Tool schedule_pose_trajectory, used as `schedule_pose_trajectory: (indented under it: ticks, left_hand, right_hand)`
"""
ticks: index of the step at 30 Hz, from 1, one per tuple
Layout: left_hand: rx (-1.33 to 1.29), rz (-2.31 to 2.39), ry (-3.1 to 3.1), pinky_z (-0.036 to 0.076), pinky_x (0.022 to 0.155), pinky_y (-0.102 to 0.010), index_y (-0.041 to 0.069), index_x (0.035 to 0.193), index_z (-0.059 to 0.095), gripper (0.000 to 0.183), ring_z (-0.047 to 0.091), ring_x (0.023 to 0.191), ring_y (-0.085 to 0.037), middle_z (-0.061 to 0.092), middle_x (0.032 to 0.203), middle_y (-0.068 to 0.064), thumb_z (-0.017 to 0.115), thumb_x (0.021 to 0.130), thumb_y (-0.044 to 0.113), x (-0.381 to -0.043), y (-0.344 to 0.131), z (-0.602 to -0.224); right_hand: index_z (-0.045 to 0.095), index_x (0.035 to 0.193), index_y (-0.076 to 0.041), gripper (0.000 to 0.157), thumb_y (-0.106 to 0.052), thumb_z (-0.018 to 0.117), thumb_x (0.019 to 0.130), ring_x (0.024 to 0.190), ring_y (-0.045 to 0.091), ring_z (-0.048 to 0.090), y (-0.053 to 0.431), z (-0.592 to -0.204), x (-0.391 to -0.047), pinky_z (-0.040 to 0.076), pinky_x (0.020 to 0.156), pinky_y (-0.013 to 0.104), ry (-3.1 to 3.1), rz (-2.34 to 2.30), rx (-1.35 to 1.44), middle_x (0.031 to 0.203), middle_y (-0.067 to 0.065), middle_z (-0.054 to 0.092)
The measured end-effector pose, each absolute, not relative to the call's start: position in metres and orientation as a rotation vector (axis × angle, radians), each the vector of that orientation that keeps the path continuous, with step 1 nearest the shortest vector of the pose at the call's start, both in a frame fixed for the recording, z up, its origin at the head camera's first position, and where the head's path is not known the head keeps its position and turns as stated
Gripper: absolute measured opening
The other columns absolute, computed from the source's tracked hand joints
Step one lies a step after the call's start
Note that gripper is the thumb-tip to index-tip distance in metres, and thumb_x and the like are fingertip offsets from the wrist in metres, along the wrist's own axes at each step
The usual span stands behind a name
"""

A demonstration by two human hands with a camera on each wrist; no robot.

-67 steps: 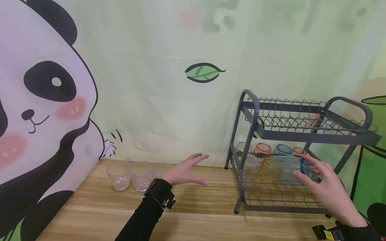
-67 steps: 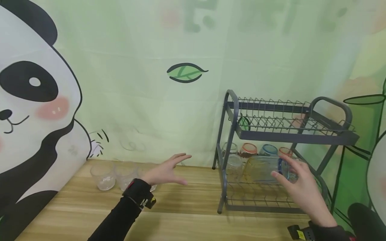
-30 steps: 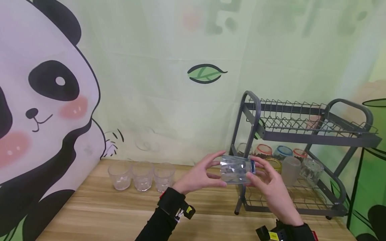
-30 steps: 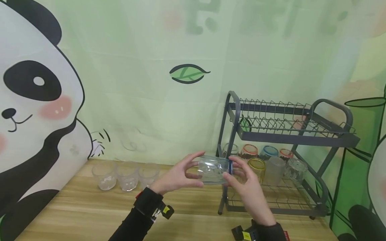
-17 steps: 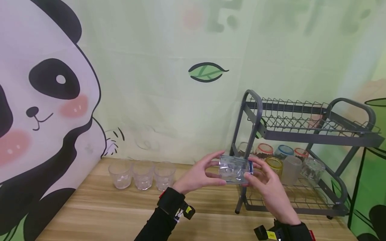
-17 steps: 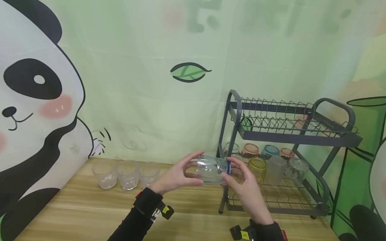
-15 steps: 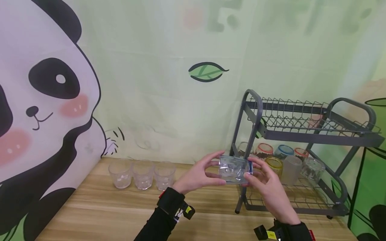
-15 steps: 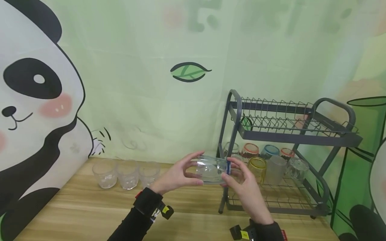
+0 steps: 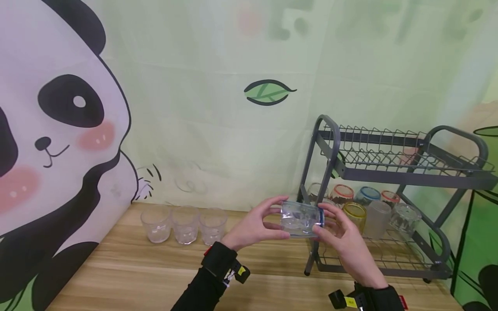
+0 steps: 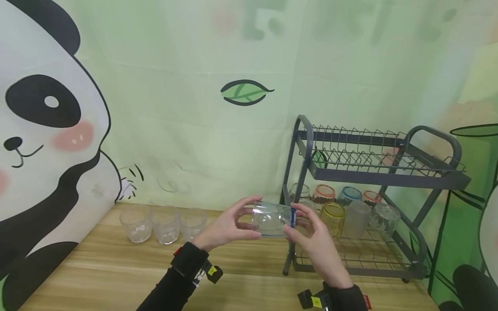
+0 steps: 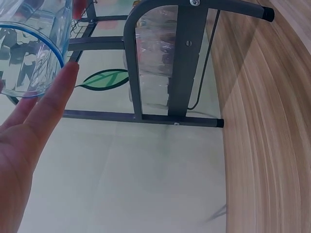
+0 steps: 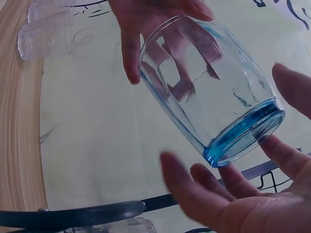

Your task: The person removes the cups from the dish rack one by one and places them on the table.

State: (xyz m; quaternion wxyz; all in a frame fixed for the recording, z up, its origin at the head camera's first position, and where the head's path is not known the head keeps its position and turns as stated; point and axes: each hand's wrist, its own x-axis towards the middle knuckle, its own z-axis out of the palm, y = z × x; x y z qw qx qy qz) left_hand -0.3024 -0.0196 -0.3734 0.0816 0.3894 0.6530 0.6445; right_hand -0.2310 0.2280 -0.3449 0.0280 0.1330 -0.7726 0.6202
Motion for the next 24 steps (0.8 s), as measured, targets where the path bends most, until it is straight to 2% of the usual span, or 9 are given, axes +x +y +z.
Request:
schedule_pose_trajectory:
  ticks: [3,7,10,14,17,24]
  left_hand:
    - [1.172,1.928,1.961,0.054,0.088,-0.038,0.028,0.149,0.038,0.081,0.052,0.122,-0.026,0.045,0.141,-0.003,0.08,0.082,0.009,-0.302,-0.021,-0.373]
    - [1.169,1.921,1.982,0.053,0.089,-0.038,0.027,0.148,0.039,0.08,0.048,0.126,-0.029,0.044,0.141,-0.003,0.08,0.082,0.009,-0.303,-0.024,-0.373]
    - [1.145,1.902,2.019,0.054,0.088,-0.037,0.027,0.148,0.04,0.079,0.049,0.124,-0.027,0.044,0.14,-0.004,0.08,0.082,0.009,-0.303,-0.028,-0.373]
    - [1.134,1.836,2.131,0.053,0.088,-0.036,0.027,0.147,0.041,0.079,0.049,0.125,-0.025,0.043,0.142,-0.002,0.081,0.081,0.013,-0.304,-0.037,-0.373]
    - [1.132,1.77,2.233,0.052,0.091,-0.037,0.028,0.147,0.04,0.08,0.046,0.126,-0.025,0.041,0.144,0.001,0.082,0.081,0.016,-0.306,-0.043,-0.373]
    - [1.089,1.666,2.372,0.051,0.093,-0.043,0.029,0.146,0.041,0.08,0.044,0.127,-0.028,0.04,0.143,-0.001,0.084,0.08,0.019,-0.309,-0.057,-0.371]
  right_hand:
    - [0.032,0.151,-0.016,0.072,-0.025,0.071,0.091,0.138,0.036,0.029,0.229,-0.346,-0.231,0.037,0.103,0.059,-2.441,1.819,0.42,0.151,0.014,0.03]
    - [0.03,0.152,-0.023,0.075,-0.032,0.072,0.09,0.139,0.036,0.026,0.24,-0.357,-0.24,0.028,0.102,0.068,-2.507,1.625,0.456,0.152,0.011,0.032]
    - [0.027,0.154,-0.026,0.073,-0.028,0.069,0.093,0.142,0.03,0.021,0.258,-0.379,-0.258,0.039,0.099,0.057,-2.49,1.515,0.566,0.156,0.007,0.026]
    - [0.025,0.155,-0.029,0.073,-0.029,0.067,0.095,0.145,0.032,0.015,0.266,-0.375,-0.258,0.044,0.098,0.052,-2.505,1.479,0.587,0.159,0.006,0.018]
    - [0.024,0.154,-0.032,0.078,-0.042,0.068,0.091,0.143,0.04,0.014,0.258,-0.348,-0.241,0.037,0.101,0.061,-2.587,1.448,0.485,0.16,0.009,0.015]
    - [0.026,0.154,-0.019,0.079,-0.039,0.069,0.091,0.141,0.046,0.015,0.269,-0.33,-0.241,0.032,0.099,0.067,-2.661,1.305,0.437,0.158,0.02,0.013]
